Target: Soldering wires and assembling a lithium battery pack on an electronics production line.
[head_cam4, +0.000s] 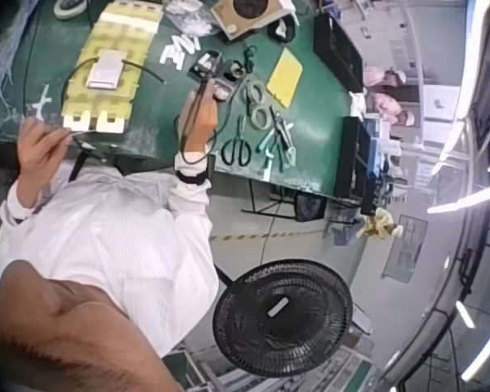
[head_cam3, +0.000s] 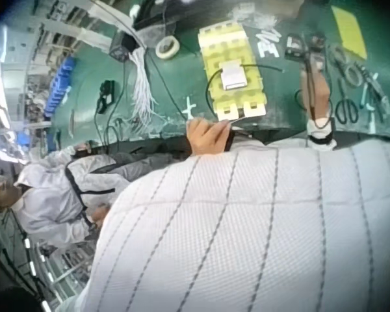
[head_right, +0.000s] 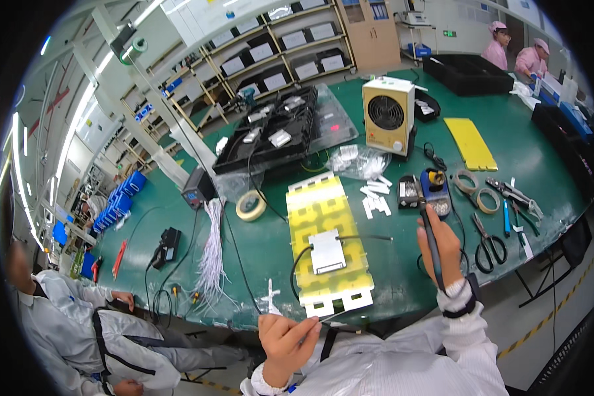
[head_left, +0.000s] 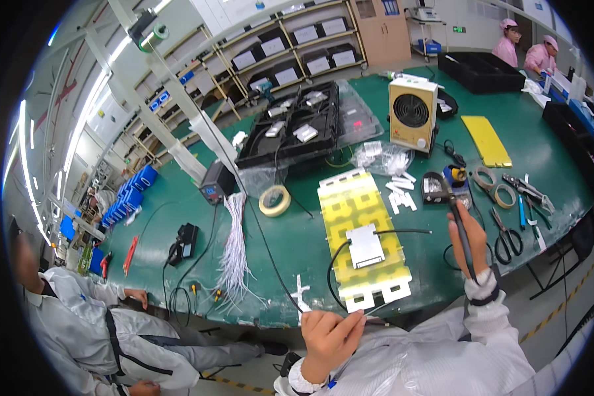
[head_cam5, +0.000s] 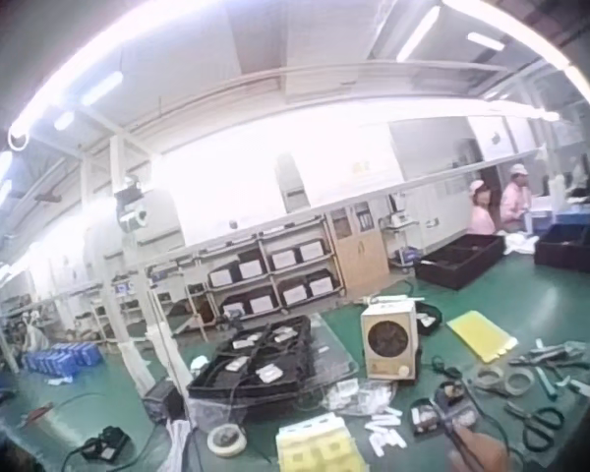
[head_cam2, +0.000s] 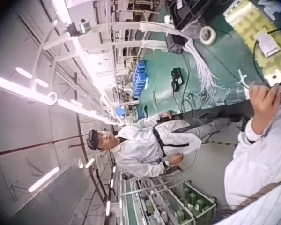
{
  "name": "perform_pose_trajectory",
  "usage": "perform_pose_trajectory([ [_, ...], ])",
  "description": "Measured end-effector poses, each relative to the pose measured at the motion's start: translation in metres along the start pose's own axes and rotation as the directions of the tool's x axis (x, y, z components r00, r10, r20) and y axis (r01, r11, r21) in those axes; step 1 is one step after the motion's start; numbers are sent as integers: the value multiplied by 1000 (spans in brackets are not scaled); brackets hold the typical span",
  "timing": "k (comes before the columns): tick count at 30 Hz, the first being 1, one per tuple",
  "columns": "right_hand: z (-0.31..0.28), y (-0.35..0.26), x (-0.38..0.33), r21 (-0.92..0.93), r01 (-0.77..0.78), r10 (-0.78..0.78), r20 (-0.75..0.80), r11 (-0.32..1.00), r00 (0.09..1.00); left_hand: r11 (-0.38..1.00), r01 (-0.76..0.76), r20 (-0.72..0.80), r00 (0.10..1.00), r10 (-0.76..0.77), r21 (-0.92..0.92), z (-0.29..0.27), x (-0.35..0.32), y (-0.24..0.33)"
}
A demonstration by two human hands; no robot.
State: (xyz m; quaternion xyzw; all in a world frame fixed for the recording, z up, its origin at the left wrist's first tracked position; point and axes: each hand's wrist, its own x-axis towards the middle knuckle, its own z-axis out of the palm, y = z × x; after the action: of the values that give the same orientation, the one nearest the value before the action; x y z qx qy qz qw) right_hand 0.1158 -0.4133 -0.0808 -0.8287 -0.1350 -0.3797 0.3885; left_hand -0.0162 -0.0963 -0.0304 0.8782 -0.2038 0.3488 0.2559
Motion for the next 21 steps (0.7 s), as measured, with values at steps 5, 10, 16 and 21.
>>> perform_pose_trajectory([
  [5, -78, -75, -38, -72, 186, -182, 58, 980, 981, 1000, 7, 4, 1000, -7, 30, 6, -1, -1],
  [10, -95, -115, -55, 49, 453, -454, -4, 890, 891, 1000, -14, -48, 999, 14, 13, 14, 4, 3],
  [16, -76, -132, -63, 264, 334, -377, 135, 905, 916, 997, 5, -57, 998, -1, 81, 10, 13, 1],
  [21, -68, -132, -65, 257, 302, -348, 153, 918, 925, 997, 7, -62, 998, -2, 81, 6, 14, 0],
])
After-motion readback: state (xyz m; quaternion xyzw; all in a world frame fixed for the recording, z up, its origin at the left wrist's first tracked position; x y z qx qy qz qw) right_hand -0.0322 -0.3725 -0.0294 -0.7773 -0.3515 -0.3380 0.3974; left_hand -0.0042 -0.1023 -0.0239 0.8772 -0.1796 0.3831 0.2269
